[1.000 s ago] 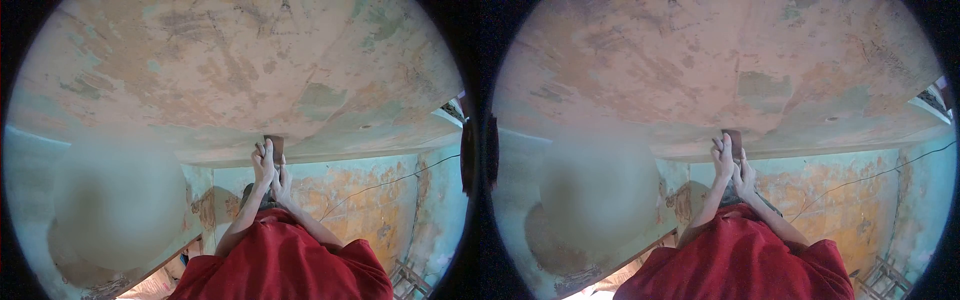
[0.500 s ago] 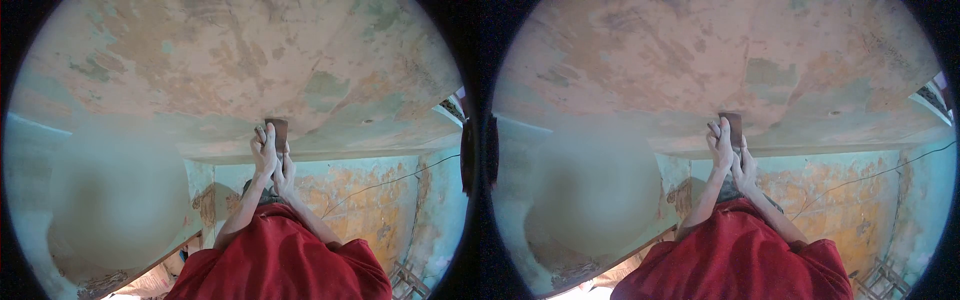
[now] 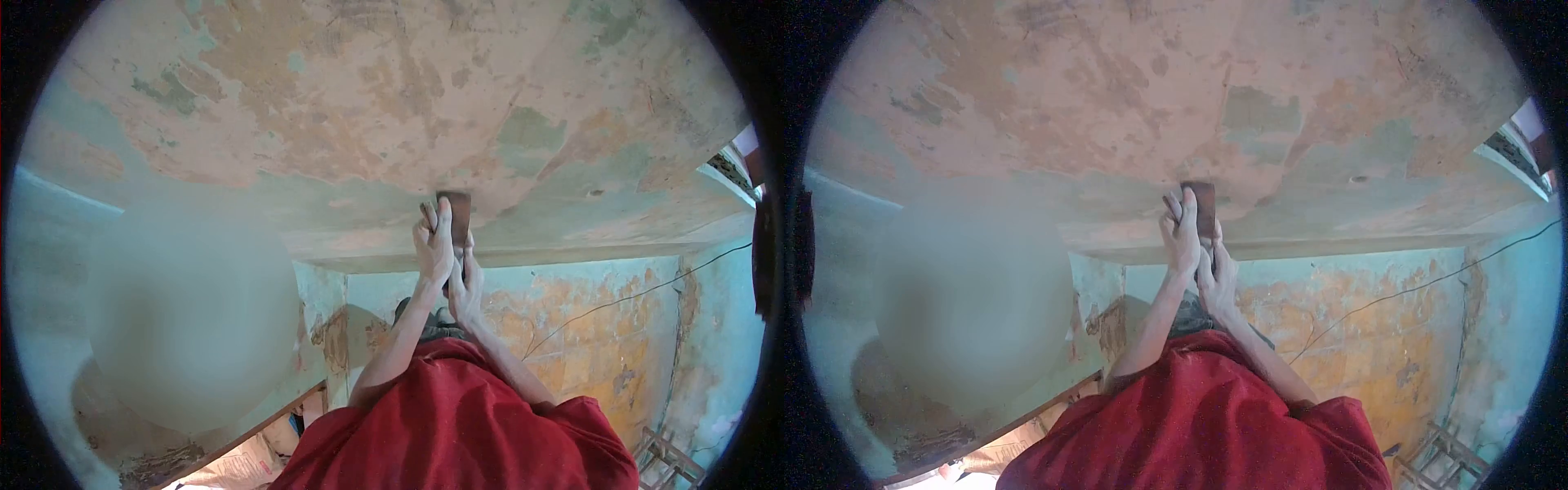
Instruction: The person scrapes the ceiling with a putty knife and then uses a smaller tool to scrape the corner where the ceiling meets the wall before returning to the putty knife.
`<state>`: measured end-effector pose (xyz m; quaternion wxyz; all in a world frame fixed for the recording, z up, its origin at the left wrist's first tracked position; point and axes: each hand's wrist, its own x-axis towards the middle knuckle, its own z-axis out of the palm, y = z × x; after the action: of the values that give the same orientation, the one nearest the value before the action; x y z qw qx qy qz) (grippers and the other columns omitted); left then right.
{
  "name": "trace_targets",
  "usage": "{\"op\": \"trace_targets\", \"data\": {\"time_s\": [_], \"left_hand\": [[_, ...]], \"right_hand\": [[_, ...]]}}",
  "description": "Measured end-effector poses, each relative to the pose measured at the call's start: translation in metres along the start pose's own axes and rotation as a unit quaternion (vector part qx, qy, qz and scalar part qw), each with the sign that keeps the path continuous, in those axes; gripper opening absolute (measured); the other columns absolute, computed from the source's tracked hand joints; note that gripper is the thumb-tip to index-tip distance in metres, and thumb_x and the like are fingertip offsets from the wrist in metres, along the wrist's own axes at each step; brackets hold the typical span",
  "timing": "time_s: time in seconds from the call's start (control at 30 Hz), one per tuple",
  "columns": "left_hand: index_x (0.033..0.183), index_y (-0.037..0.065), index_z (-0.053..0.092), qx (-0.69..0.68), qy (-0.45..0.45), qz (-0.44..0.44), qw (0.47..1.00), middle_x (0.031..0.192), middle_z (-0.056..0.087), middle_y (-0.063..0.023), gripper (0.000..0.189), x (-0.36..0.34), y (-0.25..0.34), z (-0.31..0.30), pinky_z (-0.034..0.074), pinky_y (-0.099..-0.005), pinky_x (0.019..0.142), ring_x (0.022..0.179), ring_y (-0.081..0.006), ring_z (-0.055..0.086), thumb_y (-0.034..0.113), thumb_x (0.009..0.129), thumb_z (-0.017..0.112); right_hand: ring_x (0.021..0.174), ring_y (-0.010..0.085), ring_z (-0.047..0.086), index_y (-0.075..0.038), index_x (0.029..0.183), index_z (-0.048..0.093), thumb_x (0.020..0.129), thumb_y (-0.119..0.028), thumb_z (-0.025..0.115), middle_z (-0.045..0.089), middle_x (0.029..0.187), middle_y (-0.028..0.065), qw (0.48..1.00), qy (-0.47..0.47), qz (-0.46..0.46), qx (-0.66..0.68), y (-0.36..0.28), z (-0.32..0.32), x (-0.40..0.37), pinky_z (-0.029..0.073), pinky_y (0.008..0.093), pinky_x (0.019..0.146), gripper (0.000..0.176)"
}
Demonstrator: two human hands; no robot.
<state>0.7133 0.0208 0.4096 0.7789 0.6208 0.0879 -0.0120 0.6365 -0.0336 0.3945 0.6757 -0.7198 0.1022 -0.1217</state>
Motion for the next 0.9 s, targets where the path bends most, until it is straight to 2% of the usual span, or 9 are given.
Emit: {"op": "trace_targets", "data": {"time_s": [0.43, 0.5, 0.63, 0.7, 0.77, 0.8, 0.83, 0.87, 0.9], "left_hand": [[0.067, 0.002, 0.058, -0.054, -0.039, -0.030, 0.997, 0.052, 0.054, -0.0057, 0.053, -0.007, 0.013, -0.006, 0.043, -0.0298, 0.043, 0.045, -0.0142, 0.054, 0.046, 0.095, 0.052], [0.095, -0.003, 0.063, 0.180, -0.060, 0.048, 0.981, 0.060, 0.057, -0.0049, 0.053, 0.005, -0.065, -0.045, 0.047, -0.0300, 0.050, 0.055, -0.0139, 0.057, 0.048, 0.095, 0.049], [0.113, -0.001, 0.062, 0.076, 0.050, -0.223, 0.971, 0.085, 0.063, -0.0072, 0.048, -0.045, -0.191, -0.173, 0.050, -0.0265, 0.065, 0.074, -0.0126, 0.061, 0.043, 0.096, 0.047], [0.105, 0.001, 0.064, 0.276, 0.064, -0.138, 0.949, 0.078, 0.065, -0.0072, 0.043, -0.065, -0.297, -0.280, 0.049, -0.0290, 0.060, 0.067, -0.0137, 0.062, 0.040, 0.097, 0.047], [0.105, 0.005, 0.063, 0.383, 0.042, -0.175, 0.906, 0.085, 0.067, -0.0082, 0.032, -0.124, -0.230, -0.300, 0.049, -0.0372, 0.066, 0.074, -0.0193, 0.064, 0.031, 0.097, 0.046], [0.101, 0.010, 0.063, 0.299, -0.014, -0.060, 0.952, 0.080, 0.066, -0.0064, 0.020, -0.141, -0.284, -0.359, 0.047, -0.0364, 0.060, 0.070, -0.0181, 0.062, 0.023, 0.094, 0.049], [0.130, 0.008, 0.054, 0.496, -0.006, -0.181, 0.849, 0.088, 0.069, -0.0116, 0.047, -0.152, -0.370, -0.443, 0.048, -0.0386, 0.064, 0.075, -0.0224, 0.063, 0.026, 0.087, 0.056], [0.099, 0.005, 0.062, 0.431, -0.110, -0.400, 0.802, 0.077, 0.064, -0.0113, 0.019, -0.166, -0.367, -0.461, 0.045, -0.0369, 0.057, 0.068, -0.0175, 0.061, 0.016, 0.085, 0.055], [0.099, 0.005, 0.062, 0.423, -0.112, -0.401, 0.805, 0.077, 0.064, -0.0113, 0.019, -0.161, -0.381, -0.453, 0.045, -0.0369, 0.057, 0.068, -0.0175, 0.061, 0.016, 0.085, 0.055]], "right_hand": [[0.056, 0.0257, 0.056, 0.004, 0.124, 0.052, 0.093, -0.014, 0.050, 0.059, 0.068, 0.0187, 0.999, -0.012, -0.012, -0.032, 0.011, -0.010, 0.001, 0.043, 0.0360, 0.055, 0.036], [0.057, 0.0174, 0.051, 0.002, 0.088, 0.056, 0.094, -0.025, 0.051, 0.053, 0.064, 0.0119, 0.984, -0.035, -0.059, -0.165, 0.058, -0.031, -0.009, 0.042, 0.0336, 0.054, 0.028], [0.057, 0.0210, 0.055, -0.001, 0.084, 0.060, 0.091, -0.037, 0.052, 0.051, 0.058, 0.0106, 0.922, -0.093, 0.118, -0.356, 0.239, -0.122, -0.071, 0.043, 0.0382, 0.055, 0.038], [0.041, 0.0110, 0.049, -0.007, 0.076, 0.060, 0.092, -0.034, 0.054, 0.050, 0.053, -0.0003, 0.942, 0.003, 0.199, -0.271, 0.275, -0.166, -0.127, 0.038, 0.0303, 0.039, 0.031], [0.041, 0.0137, 0.051, -0.008, 0.071, 0.060, 0.088, -0.045, 0.056, 0.049, 0.050, 0.0005, 0.907, 0.089, 0.358, -0.204, 0.283, -0.205, -0.192, 0.039, 0.0319, 0.039, 0.041], [0.059, 0.0240, 0.064, -0.001, 0.074, 0.063, 0.085, -0.052, 0.055, 0.061, 0.061, 0.0125, 0.868, 0.075, 0.369, -0.323, 0.315, -0.236, -0.236, 0.047, 0.0400, 0.053, 0.052], [0.064, 0.0282, 0.066, -0.001, 0.073, 0.063, 0.082, -0.062, 0.051, 0.062, 0.063, 0.0151, 0.807, 0.111, 0.487, -0.316, 0.372, -0.267, -0.288, 0.049, 0.0415, 0.056, 0.063], [0.064, 0.0319, 0.067, 0.000, 0.072, 0.062, 0.084, -0.064, 0.047, 0.064, 0.063, 0.0171, 0.767, -0.054, 0.454, -0.450, 0.380, -0.294, -0.330, 0.048, 0.0433, 0.055, 0.067], [0.061, 0.0330, 0.066, 0.001, 0.071, 0.060, 0.086, -0.051, 0.050, 0.064, 0.064, 0.0186, 0.722, -0.005, 0.594, -0.355, 0.396, -0.304, -0.365, 0.048, 0.0442, 0.052, 0.055]]}}
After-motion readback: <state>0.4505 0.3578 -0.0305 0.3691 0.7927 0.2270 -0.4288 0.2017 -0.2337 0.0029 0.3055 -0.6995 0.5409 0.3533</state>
